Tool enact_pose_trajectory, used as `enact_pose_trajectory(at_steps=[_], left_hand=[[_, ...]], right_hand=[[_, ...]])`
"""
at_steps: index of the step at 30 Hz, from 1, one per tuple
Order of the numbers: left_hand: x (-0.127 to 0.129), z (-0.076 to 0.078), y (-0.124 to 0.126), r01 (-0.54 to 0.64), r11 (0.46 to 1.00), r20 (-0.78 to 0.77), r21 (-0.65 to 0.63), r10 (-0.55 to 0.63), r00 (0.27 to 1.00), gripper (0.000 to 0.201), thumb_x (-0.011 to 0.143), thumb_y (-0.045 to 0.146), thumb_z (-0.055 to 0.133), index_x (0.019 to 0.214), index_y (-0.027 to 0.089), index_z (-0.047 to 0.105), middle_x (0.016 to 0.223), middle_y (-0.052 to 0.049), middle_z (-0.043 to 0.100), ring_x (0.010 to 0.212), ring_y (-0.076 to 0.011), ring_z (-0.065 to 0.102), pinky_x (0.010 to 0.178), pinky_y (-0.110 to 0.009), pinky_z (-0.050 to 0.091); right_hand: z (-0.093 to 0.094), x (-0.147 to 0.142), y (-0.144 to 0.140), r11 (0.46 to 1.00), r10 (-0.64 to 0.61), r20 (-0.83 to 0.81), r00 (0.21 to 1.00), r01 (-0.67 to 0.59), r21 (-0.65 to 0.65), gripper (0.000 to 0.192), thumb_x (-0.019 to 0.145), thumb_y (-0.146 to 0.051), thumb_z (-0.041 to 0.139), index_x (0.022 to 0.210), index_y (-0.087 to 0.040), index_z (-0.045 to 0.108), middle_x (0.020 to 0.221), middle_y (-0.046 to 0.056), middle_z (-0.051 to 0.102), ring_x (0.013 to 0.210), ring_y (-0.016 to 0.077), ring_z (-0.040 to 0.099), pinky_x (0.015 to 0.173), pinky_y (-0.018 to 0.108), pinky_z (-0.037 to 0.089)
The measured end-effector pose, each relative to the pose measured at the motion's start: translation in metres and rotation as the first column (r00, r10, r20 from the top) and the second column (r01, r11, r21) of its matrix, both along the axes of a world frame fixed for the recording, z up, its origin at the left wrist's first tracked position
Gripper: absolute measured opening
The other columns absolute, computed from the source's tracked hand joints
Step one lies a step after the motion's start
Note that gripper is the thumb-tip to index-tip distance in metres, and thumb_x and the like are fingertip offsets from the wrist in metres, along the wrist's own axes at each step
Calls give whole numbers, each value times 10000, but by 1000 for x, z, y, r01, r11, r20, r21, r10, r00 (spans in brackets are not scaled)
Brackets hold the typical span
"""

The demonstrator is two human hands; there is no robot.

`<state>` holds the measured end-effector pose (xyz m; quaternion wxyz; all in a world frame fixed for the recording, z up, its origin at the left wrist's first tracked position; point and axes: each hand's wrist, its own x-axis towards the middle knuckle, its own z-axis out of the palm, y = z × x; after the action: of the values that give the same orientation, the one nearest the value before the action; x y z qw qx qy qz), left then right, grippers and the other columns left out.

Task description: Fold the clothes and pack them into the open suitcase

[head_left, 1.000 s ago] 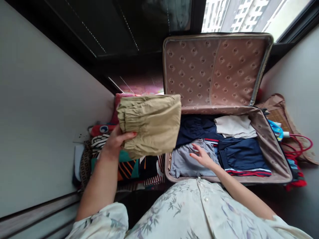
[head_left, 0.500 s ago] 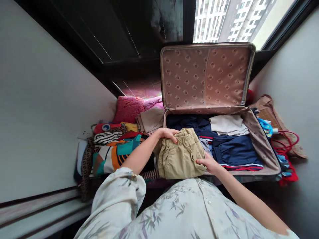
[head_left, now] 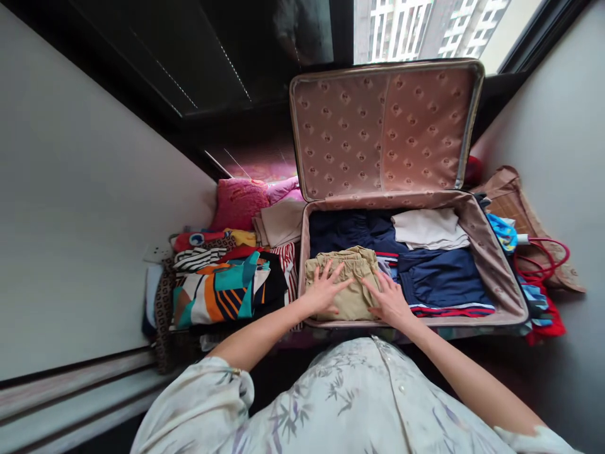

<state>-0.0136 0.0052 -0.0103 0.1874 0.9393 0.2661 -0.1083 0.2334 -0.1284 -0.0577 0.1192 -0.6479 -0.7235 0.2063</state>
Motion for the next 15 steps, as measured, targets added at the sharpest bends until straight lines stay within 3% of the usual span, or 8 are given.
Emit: enact_pose_trajectory(at_steps=[2,4,6,8,10,12,15], left_hand=[[-13,-17,-8,7,1000,-93,-22,-9,996,1241,577,422,986,1611,455,300,1745,-111,-58,1540,-553,-112,1092,-859,-31],[-15,-35,-14,-23,997,-185,-70,10,983,1167,608,413,973,1591,465,345,1743,-109,-68,1529,-574,-118,1055,-892,-17],[-12,-50,-21,-75,992,-245,-105,48,968,1093,670,356,942,1587,462,356,1742,-112,-56,1524,-587,-109,1042,-905,16],[-8,-58,-28,-117,986,-265,-117,83,961,1018,749,298,882,1594,462,339,1743,-113,-37,1522,-595,-89,1040,-908,35],[-3,-56,-32,-144,983,-264,-117,109,958,914,799,289,833,1579,451,387,1745,-120,14,1521,-607,-20,1043,-904,58],[7,-46,-26,-163,979,-251,-124,128,960,704,824,333,802,1486,371,565,1706,-170,209,1494,-594,197,1072,-863,145],[41,-27,7,-238,960,-77,-150,229,971,328,939,375,649,1202,216,761,1358,-204,612,1262,-409,577,1114,-639,367]], right_hand=[[4,-8,7,984,176,124,977,-172,-42,980,741,-285,832,1592,-430,368,1732,105,159,1550,471,177,1167,649,277],[-3,-14,16,942,310,176,934,-276,-193,940,746,-312,844,1561,-470,404,1725,91,201,1545,469,193,1140,665,304],[-14,-18,24,896,376,196,906,-302,-326,850,776,-349,827,1533,-461,458,1701,113,268,1521,473,254,1103,660,352],[-23,-21,28,879,399,208,893,-309,-363,794,797,-365,808,1520,-439,490,1686,141,288,1502,489,284,1090,668,361],[-25,-21,29,878,404,203,892,-316,-359,783,798,-348,798,1517,-428,499,1683,153,284,1493,497,291,1086,674,359],[-20,-21,30,872,400,171,900,-317,-373,757,792,-323,788,1498,-408,529,1681,154,284,1489,497,290,1070,671,375],[-6,-20,33,877,349,98,932,-288,-386,644,801,-317,755,1428,-342,610,1650,164,335,1459,471,334,1039,641,407]])
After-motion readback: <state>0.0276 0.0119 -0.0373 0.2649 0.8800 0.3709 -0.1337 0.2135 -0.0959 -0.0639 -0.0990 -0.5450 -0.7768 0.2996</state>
